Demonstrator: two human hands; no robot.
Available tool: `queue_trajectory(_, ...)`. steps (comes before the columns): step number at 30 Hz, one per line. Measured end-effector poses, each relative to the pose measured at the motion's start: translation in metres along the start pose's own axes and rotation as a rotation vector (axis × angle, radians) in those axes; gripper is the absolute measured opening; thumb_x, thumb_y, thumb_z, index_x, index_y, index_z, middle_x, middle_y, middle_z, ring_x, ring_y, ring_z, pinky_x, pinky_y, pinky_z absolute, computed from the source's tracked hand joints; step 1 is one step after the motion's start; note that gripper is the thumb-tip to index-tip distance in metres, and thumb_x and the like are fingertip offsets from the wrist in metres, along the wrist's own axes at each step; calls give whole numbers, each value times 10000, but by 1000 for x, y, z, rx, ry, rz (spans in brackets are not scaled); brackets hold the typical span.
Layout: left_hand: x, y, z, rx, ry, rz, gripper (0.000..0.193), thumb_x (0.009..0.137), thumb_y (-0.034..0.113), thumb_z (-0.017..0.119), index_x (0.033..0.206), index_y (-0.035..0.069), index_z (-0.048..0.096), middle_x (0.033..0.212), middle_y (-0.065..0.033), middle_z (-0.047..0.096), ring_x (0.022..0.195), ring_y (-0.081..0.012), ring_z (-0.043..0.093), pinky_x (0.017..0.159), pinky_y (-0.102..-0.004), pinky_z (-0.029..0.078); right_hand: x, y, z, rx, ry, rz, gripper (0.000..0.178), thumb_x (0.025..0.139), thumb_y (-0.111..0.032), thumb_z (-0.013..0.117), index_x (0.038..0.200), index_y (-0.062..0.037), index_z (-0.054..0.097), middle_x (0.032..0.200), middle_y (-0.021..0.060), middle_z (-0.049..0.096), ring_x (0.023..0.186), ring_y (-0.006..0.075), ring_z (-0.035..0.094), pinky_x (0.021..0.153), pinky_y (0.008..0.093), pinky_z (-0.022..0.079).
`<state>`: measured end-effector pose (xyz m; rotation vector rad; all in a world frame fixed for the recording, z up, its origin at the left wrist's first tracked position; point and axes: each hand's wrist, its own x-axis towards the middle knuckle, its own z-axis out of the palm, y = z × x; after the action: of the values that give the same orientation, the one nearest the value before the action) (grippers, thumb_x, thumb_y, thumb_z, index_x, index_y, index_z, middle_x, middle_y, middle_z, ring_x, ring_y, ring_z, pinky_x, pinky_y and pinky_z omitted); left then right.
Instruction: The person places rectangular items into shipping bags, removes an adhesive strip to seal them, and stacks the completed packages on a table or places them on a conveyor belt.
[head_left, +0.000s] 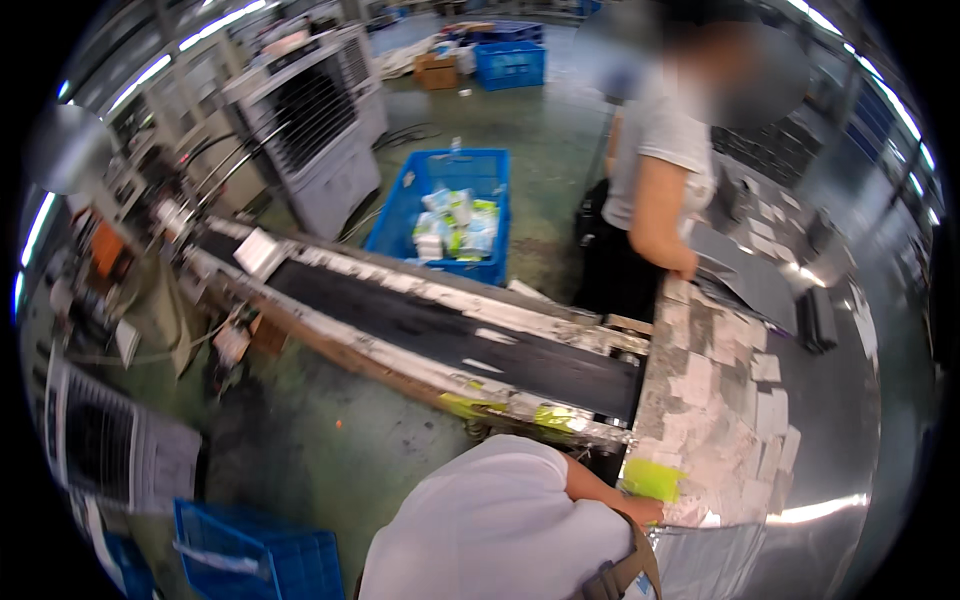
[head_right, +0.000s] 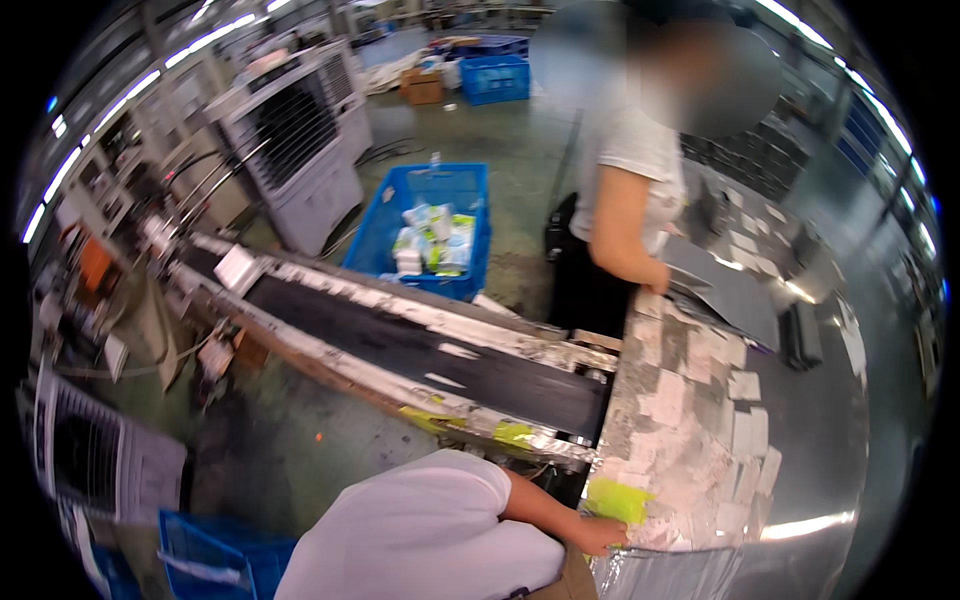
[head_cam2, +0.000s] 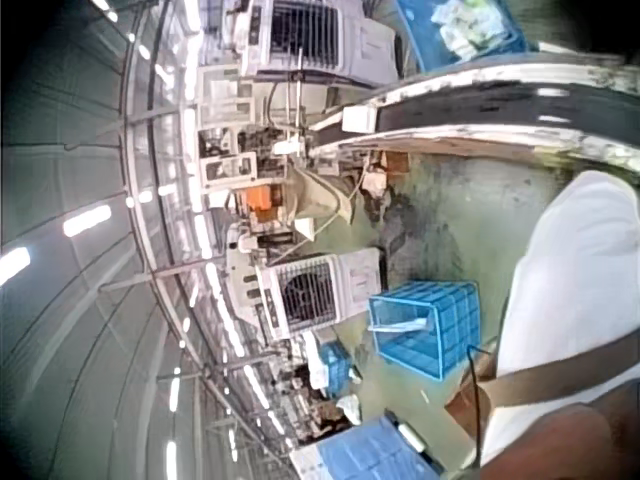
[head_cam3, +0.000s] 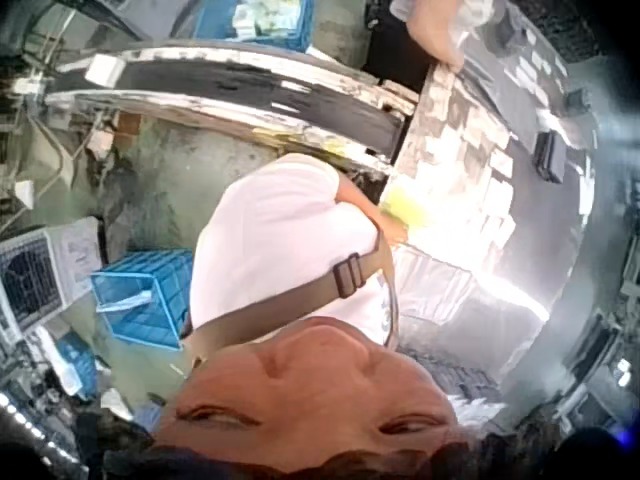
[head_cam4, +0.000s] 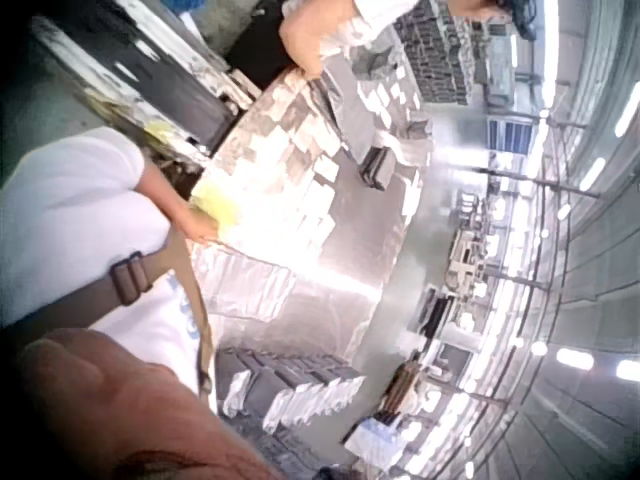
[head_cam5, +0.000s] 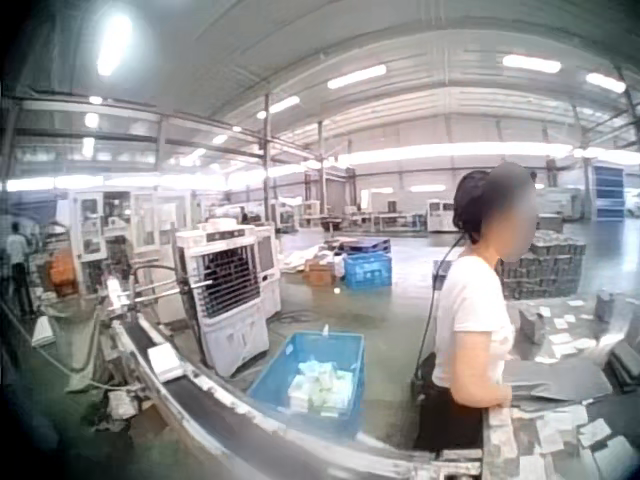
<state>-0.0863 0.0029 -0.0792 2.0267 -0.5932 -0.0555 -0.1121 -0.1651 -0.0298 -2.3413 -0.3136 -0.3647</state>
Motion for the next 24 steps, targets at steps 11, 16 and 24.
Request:
queue_trajectory(11, -53, -12, -30, 161, -63, -195, 255, 703, 196, 654, 877, 10, 647, 873, -201, 624, 862, -390, 618, 722, -509, 487, 31, -56, 69, 109, -297, -204, 262, 957, -200, 529, 766, -28, 580, 661, 137, 537, 579, 261, 477, 559, 387, 420)
queue_trajectory(16, -85, -46, -30, 174, 135, -65, 234, 706, 199, 645, 852, 15, 648, 862, -193, 628, 850, -381, 619, 714, -502, 489, 37, -76, 89, 131, -368, -265, 257, 958, -198, 529, 775, -27, 583, 664, 134, 539, 581, 257, 478, 560, 385, 421)
queue_trajectory(24, -110, 10, -76, 164, 209, -137, 192, 711, 190, 629, 761, 5, 643, 785, -199, 616, 790, -397, 616, 679, -511, 486, 41, -85, 101, 114, -393, -268, 249, 960, -196, 530, 788, -25, 586, 669, 129, 542, 585, 250, 480, 563, 382, 424)
